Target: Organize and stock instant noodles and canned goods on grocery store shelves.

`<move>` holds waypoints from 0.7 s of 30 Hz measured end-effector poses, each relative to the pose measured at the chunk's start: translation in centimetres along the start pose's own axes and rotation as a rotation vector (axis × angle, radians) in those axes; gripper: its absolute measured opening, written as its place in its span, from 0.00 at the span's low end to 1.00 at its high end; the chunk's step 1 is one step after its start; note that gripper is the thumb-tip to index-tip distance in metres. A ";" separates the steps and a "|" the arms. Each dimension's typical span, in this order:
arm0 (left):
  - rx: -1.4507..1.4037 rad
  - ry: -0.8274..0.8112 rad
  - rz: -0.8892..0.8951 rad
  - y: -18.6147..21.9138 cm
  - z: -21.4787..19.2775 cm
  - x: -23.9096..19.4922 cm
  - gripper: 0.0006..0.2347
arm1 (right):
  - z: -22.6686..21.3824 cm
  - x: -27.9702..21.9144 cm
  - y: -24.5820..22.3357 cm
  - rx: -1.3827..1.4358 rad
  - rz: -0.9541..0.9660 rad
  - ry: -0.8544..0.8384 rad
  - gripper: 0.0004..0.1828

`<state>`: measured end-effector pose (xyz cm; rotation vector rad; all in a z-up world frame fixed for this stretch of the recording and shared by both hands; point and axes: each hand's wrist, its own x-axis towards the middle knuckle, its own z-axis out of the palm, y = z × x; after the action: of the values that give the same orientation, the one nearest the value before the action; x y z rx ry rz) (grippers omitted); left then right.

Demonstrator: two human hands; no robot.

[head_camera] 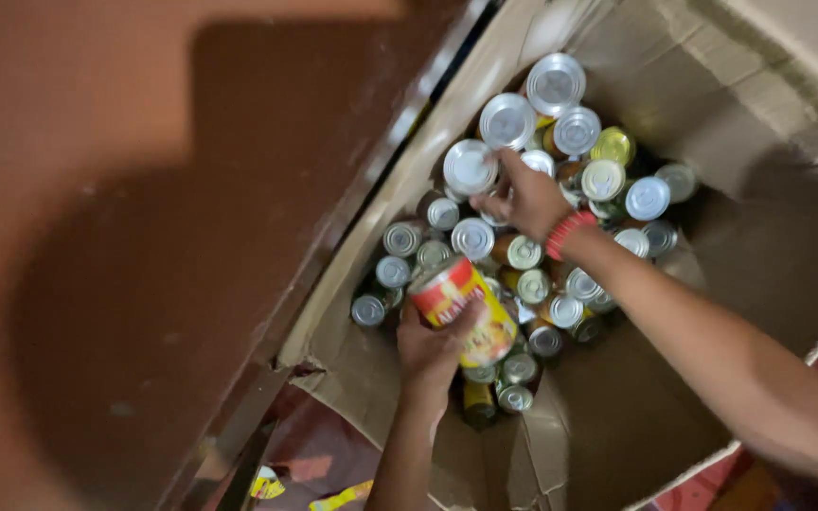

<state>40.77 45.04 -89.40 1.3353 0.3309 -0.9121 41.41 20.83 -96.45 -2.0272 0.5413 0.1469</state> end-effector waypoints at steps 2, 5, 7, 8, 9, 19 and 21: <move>-0.030 0.015 -0.023 0.0 -0.6 0.3 0.20 | 0.8 1.3 -1.7 -0.208 0.032 0.035 0.35; -0.073 0.040 -0.018 -0.2 -1.4 1.5 0.18 | 1.3 3.4 -4.0 -0.513 0.251 -0.033 0.53; -0.080 0.065 -0.024 -0.2 -2.0 1.3 0.19 | 2.3 3.6 -3.5 -0.592 0.466 -0.160 0.60; -0.089 0.059 -0.016 0.0 -2.2 1.0 0.19 | 2.8 3.4 -2.1 -0.589 0.421 -0.092 0.55; -0.098 0.053 -0.007 0.4 -2.4 0.6 0.19 | 3.3 3.2 -0.8 -0.585 0.377 -0.023 0.50; -0.137 0.067 0.042 1.5 -2.5 -5.0 0.21 | -1.8 -8.0 -8.4 -0.072 0.127 0.241 0.54; -0.116 0.076 0.086 2.8 -1.8 -7.6 0.21 | -4.0 -12.2 -11.7 -0.097 0.164 0.217 0.52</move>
<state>38.54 49.46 -82.70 1.2695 0.3764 -0.7612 35.11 26.02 -81.11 -2.1056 0.8516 0.0523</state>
